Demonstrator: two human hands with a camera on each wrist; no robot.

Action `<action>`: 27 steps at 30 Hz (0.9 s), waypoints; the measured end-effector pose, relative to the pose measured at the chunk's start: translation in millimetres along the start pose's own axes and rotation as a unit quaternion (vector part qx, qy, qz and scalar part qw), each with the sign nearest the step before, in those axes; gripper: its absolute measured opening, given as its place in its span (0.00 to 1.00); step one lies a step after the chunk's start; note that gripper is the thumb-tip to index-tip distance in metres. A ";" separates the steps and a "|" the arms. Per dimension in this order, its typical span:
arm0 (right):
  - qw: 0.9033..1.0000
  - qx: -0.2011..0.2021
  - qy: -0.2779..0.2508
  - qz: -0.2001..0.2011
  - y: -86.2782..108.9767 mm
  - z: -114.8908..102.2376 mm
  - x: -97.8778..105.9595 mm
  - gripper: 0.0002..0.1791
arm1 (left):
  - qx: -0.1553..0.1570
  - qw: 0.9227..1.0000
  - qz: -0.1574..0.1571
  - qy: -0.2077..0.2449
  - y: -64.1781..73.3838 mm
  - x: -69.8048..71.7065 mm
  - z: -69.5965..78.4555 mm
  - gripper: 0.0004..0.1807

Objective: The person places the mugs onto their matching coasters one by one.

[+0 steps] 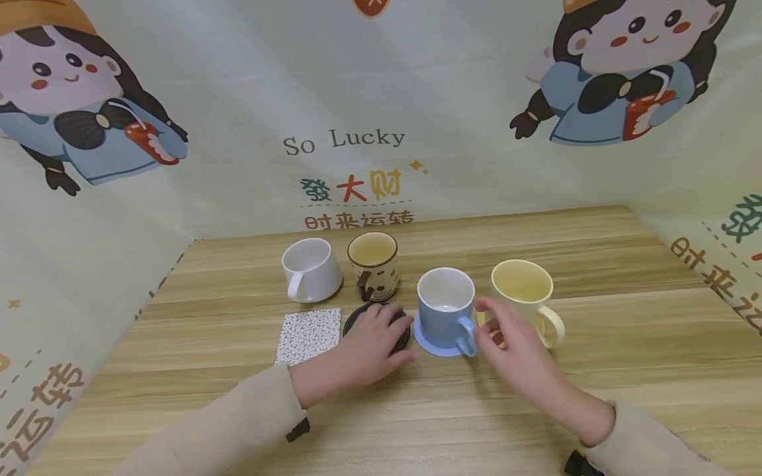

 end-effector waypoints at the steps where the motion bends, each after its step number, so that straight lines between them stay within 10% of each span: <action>1: 0.999 0.038 0.018 0.004 0.2 -4.2 -0.8 0.20 | 0.014 0.999 0.042 0.003 -0.2 3.8 -4.5 0.25; 5: 0.986 0.129 0.095 -0.041 4.5 -14.6 -13.4 0.21 | 0.063 0.982 0.167 0.063 -0.2 16.2 -24.8 0.10; 9: 0.967 0.141 0.146 -0.157 13.2 -15.0 -38.6 0.22 | 0.156 0.950 0.202 0.180 -0.2 19.4 -46.6 0.08; 15: 0.936 0.056 0.170 -0.304 17.6 -10.3 -69.5 0.25 | 0.301 0.884 0.132 0.332 -3.1 7.8 -69.7 0.17; 27: 0.917 0.032 0.185 -0.353 6.3 -7.0 -91.9 0.30 | 0.331 0.834 0.053 0.438 -13.6 -2.7 -77.7 0.16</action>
Point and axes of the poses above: each hand's wrist, its own y-axis away from the middle knuckle, its own x-axis out of the back of the hand, z = x × y, the point moved 3 cm from there along -y, towards the middle knuckle, and after that the axes turned 10 degrees about -y, right-handed, at the moved point
